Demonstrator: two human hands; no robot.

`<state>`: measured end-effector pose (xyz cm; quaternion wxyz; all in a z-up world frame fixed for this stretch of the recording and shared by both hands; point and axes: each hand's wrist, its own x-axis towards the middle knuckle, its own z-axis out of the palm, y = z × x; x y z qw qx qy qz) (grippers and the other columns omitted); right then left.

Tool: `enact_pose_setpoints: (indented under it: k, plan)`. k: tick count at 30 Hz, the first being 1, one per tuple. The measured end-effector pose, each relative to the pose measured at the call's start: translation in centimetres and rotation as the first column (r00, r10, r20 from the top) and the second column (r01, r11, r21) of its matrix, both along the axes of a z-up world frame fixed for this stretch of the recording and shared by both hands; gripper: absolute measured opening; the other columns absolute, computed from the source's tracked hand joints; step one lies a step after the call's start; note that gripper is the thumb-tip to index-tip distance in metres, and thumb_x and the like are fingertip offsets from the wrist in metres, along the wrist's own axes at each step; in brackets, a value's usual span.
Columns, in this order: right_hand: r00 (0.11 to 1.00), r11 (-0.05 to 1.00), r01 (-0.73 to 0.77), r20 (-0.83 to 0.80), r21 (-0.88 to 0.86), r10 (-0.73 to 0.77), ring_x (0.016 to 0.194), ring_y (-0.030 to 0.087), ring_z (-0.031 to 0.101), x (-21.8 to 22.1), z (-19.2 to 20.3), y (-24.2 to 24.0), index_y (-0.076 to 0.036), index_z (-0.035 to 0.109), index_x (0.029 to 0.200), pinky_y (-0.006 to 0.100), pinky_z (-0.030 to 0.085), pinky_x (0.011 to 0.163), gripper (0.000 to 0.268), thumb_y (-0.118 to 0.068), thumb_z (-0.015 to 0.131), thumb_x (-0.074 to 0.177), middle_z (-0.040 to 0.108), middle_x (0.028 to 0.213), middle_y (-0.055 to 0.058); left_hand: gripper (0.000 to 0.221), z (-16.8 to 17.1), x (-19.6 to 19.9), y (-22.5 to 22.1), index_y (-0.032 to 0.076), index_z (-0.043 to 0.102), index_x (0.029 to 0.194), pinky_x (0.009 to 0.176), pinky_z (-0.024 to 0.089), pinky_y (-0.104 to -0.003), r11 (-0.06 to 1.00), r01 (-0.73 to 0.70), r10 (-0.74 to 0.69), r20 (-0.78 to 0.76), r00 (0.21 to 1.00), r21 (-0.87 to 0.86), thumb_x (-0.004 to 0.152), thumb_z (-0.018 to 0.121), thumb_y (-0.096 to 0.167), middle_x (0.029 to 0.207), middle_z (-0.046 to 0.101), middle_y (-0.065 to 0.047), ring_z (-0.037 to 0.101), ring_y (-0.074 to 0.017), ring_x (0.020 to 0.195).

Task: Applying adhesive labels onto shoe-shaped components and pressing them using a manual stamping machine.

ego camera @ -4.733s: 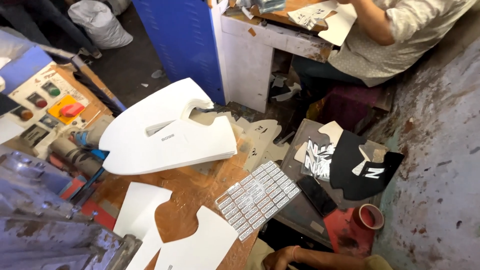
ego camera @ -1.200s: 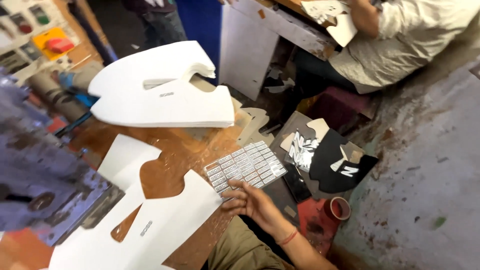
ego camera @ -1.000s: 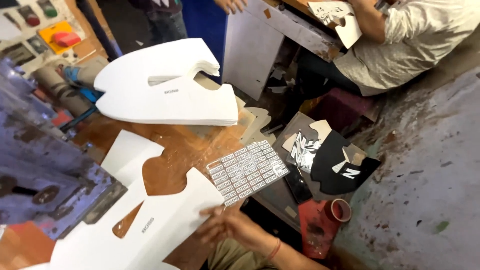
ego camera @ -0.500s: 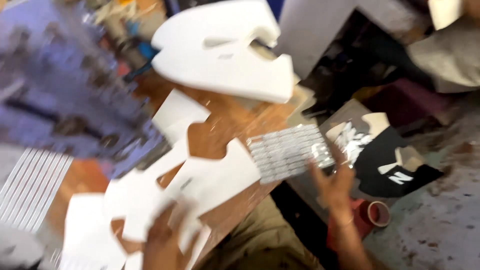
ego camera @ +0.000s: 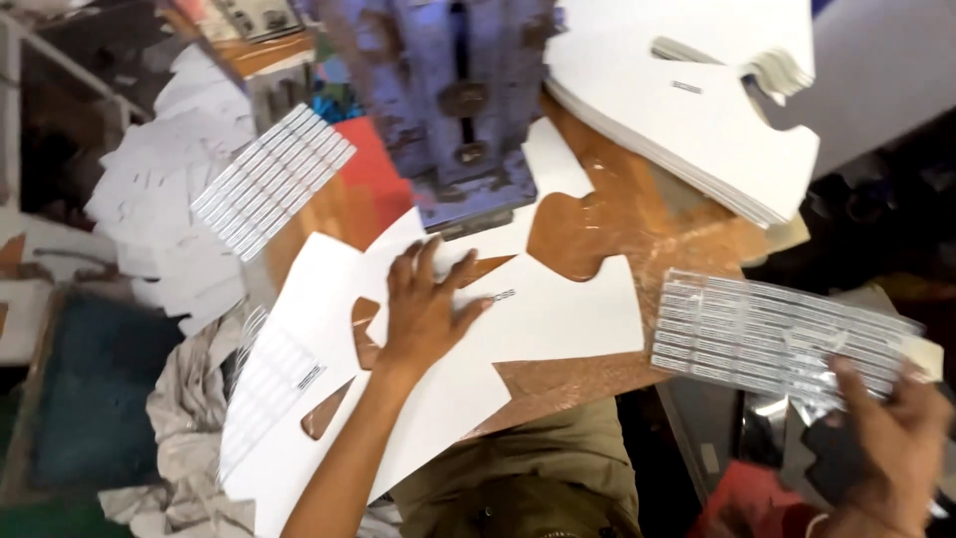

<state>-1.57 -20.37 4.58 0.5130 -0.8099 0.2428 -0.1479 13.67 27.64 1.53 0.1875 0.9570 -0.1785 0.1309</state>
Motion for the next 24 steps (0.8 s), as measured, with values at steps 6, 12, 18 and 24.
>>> enact_pose_setpoints:
  k: [6,12,18,24]
  plan:
    - [0.98,0.963,-0.198,0.015,0.183,0.199,0.085,0.018,0.066,6.4,-3.1,6.0,0.001,0.07,0.109,0.03,0.053,0.074,0.012,-0.007,0.072,0.1,0.073,0.097,0.01,0.068,-0.6,-0.7,-0.2,0.019,0.06,0.144,0.115,0.026,-0.062,0.999,0.029,-0.027,0.037,0.999,-0.029,0.085,0.073,0.051,0.156,0.034,-0.019,0.03,-0.0452,0.142]
    - [0.863,0.834,-0.496,0.034,0.243,0.503,0.069,0.01,0.065,14.8,-1.9,16.4,0.001,0.062,0.125,0.027,0.057,0.05,0.037,-0.014,0.069,0.092,0.071,0.092,0.005,0.077,-1.3,-1.0,0.6,0.015,0.054,0.147,0.12,0.022,-0.061,0.999,0.033,-0.033,0.007,0.999,-0.024,0.075,0.074,0.031,0.163,0.029,-0.017,0.024,-0.0424,0.15]
    - [0.866,0.848,-0.499,0.059,0.181,0.497,0.066,0.014,0.069,19.2,-1.7,17.4,0.007,0.061,0.123,0.026,0.056,0.051,0.031,-0.011,0.066,0.099,0.075,0.092,0.011,0.055,-3.4,-0.3,1.4,0.013,0.054,0.149,0.124,0.028,-0.055,0.978,0.02,-0.02,0.001,1.0,-0.21,0.096,0.066,0.026,0.163,0.044,-0.009,0.036,-0.0357,0.154]
    - [0.873,0.859,-0.488,0.102,0.154,0.478,0.071,0.014,0.072,18.6,-1.4,18.0,0.006,0.058,0.12,0.025,0.06,0.055,0.026,-0.007,0.064,0.099,0.074,0.094,0.012,0.061,-1.3,-0.4,1.0,0.014,0.06,0.144,0.119,0.029,-0.055,0.977,0.02,-0.009,0.054,0.999,-0.212,0.093,0.069,0.045,0.156,0.048,-0.013,0.039,-0.0363,0.147]
